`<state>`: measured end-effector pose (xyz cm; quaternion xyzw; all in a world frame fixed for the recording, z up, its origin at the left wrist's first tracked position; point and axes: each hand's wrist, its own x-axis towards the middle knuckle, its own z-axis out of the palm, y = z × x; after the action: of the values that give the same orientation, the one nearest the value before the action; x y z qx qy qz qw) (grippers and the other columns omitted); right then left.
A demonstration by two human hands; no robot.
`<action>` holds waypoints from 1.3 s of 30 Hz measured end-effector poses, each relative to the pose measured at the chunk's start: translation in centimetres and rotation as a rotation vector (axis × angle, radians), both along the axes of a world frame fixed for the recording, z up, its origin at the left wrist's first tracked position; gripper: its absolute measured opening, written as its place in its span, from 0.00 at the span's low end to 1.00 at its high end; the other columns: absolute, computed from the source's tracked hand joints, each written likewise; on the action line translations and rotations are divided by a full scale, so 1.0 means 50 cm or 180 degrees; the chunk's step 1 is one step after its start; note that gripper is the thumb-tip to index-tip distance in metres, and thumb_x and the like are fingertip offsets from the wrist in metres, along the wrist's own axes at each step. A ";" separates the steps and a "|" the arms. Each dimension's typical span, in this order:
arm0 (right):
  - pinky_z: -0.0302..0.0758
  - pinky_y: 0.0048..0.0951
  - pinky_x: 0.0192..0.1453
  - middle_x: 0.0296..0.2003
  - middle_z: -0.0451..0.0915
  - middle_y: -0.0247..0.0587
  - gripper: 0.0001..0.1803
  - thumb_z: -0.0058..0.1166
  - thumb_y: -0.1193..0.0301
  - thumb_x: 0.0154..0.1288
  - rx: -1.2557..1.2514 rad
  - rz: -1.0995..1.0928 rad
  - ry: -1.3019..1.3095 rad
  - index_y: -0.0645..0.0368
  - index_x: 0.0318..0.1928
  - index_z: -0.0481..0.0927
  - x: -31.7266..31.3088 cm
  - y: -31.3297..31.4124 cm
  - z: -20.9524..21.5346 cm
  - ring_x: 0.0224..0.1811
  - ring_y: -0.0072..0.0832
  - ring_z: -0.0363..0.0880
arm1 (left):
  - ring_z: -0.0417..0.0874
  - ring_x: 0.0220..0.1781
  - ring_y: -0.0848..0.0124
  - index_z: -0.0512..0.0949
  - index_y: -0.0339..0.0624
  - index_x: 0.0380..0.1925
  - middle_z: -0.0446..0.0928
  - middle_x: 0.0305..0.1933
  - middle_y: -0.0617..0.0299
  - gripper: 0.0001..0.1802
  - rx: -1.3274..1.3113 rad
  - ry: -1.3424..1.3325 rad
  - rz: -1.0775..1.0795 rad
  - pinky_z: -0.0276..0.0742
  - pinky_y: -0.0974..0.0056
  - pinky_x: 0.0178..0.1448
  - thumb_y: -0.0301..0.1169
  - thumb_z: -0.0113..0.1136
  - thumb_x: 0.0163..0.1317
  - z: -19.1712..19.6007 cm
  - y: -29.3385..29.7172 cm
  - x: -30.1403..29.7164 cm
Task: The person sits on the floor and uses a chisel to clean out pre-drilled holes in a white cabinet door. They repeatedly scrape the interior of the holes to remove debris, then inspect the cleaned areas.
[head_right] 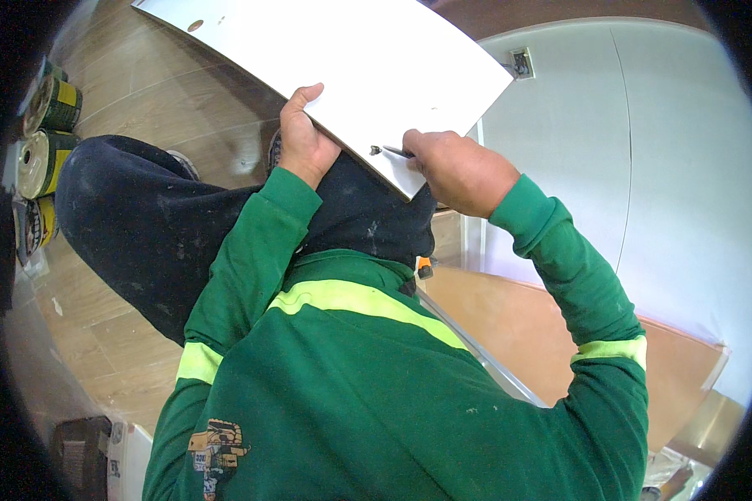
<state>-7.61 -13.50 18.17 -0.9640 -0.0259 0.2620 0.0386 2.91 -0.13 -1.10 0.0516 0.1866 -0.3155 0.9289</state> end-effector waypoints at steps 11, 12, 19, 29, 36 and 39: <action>0.77 0.57 0.40 0.28 0.82 0.63 0.07 0.54 0.71 0.79 -0.0235 -0.0196 0.0375 0.63 0.45 0.79 0.017 0.069 0.002 0.34 0.65 0.82 | 0.79 0.69 0.49 0.71 0.28 0.65 0.76 0.66 0.43 0.29 -0.0129 0.0063 -0.0076 0.73 0.44 0.78 0.36 0.58 0.69 0.000 -0.006 0.000; 0.77 0.57 0.40 0.28 0.82 0.63 0.07 0.54 0.71 0.79 -0.0281 -0.0217 0.0418 0.63 0.45 0.79 0.022 0.075 0.003 0.34 0.65 0.82 | 0.79 0.69 0.49 0.71 0.28 0.65 0.76 0.66 0.43 0.29 -0.0112 0.0057 -0.0053 0.73 0.44 0.77 0.36 0.58 0.69 -0.001 -0.005 0.001; 0.79 0.58 0.42 0.30 0.84 0.65 0.07 0.56 0.72 0.77 -0.0337 -0.0242 0.0423 0.64 0.45 0.80 0.029 0.090 -0.008 0.37 0.65 0.85 | 0.80 0.68 0.49 0.71 0.28 0.63 0.76 0.65 0.43 0.28 -0.0216 -0.0006 0.0029 0.75 0.44 0.76 0.35 0.57 0.69 -0.012 -0.011 -0.002; 0.83 0.57 0.48 0.34 0.86 0.67 0.08 0.57 0.74 0.71 -0.0525 -0.0402 0.0448 0.67 0.44 0.83 0.042 0.115 -0.042 0.40 0.63 0.87 | 0.78 0.71 0.48 0.69 0.26 0.65 0.75 0.65 0.42 0.28 -0.0103 0.0130 0.0009 0.73 0.42 0.78 0.33 0.56 0.70 -0.018 -0.015 0.000; 0.84 0.53 0.45 0.33 0.86 0.65 0.12 0.52 0.72 0.75 -0.0388 -0.0448 0.0309 0.68 0.44 0.85 0.051 0.090 -0.075 0.36 0.58 0.88 | 0.77 0.72 0.47 0.68 0.26 0.66 0.74 0.67 0.41 0.30 -0.0072 0.0041 -0.0044 0.72 0.41 0.79 0.34 0.56 0.69 -0.023 -0.016 0.004; 0.84 0.51 0.43 0.32 0.86 0.64 0.13 0.51 0.70 0.77 -0.0136 -0.1118 0.0857 0.69 0.42 0.84 0.078 0.093 -0.061 0.35 0.58 0.87 | 0.77 0.72 0.47 0.68 0.26 0.66 0.75 0.66 0.41 0.30 -0.0051 0.0027 -0.0065 0.72 0.41 0.79 0.35 0.56 0.69 -0.014 -0.009 0.005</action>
<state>-3.70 -8.84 15.10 -0.9106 0.1533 0.3780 0.0663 3.19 -0.60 -1.81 0.0447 0.1874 -0.3267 0.9253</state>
